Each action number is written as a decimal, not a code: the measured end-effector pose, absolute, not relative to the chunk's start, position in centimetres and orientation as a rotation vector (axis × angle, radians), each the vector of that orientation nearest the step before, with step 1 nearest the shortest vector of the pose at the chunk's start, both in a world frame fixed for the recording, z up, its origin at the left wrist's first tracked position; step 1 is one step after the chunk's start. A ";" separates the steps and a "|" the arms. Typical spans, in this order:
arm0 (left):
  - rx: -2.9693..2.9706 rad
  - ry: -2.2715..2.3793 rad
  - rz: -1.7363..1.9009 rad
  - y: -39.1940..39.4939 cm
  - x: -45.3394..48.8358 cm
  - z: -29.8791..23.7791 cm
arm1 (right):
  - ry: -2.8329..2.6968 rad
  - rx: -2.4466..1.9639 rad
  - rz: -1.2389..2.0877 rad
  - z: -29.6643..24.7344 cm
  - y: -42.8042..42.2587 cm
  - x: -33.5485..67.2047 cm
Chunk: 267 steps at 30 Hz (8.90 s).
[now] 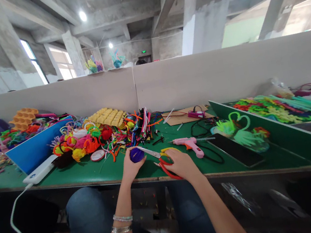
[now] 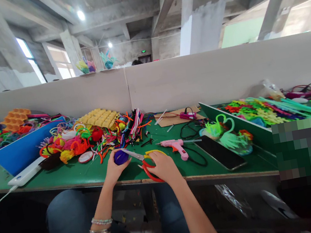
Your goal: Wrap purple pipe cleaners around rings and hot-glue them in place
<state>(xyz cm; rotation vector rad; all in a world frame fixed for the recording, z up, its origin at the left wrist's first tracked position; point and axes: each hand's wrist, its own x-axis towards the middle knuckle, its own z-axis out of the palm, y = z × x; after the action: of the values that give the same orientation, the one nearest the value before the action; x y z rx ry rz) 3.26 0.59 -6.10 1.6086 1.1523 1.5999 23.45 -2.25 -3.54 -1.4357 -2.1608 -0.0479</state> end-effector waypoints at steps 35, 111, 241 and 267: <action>1.608 1.141 1.535 0.2 3.7 -5.6 | -1.972 -1.705 -0.120 -2.2 -2.4 24.7; 1.942 1.367 1.635 0.6 3.1 -6.2 | -1.636 -1.534 -0.233 -3.8 -1.6 22.3; 1.793 1.132 1.761 0.2 3.4 -6.0 | -1.658 -1.547 -0.652 -4.4 -1.3 23.7; 0.666 1.185 2.303 2.0 2.1 -6.0 | -1.674 -1.856 -0.506 -2.5 -2.2 27.5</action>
<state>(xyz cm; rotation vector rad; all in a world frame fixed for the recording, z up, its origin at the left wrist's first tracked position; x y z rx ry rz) 2.13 1.99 -6.02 0.6660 1.1854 2.3029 27.46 -2.24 -2.47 -1.8563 -1.6740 -0.5065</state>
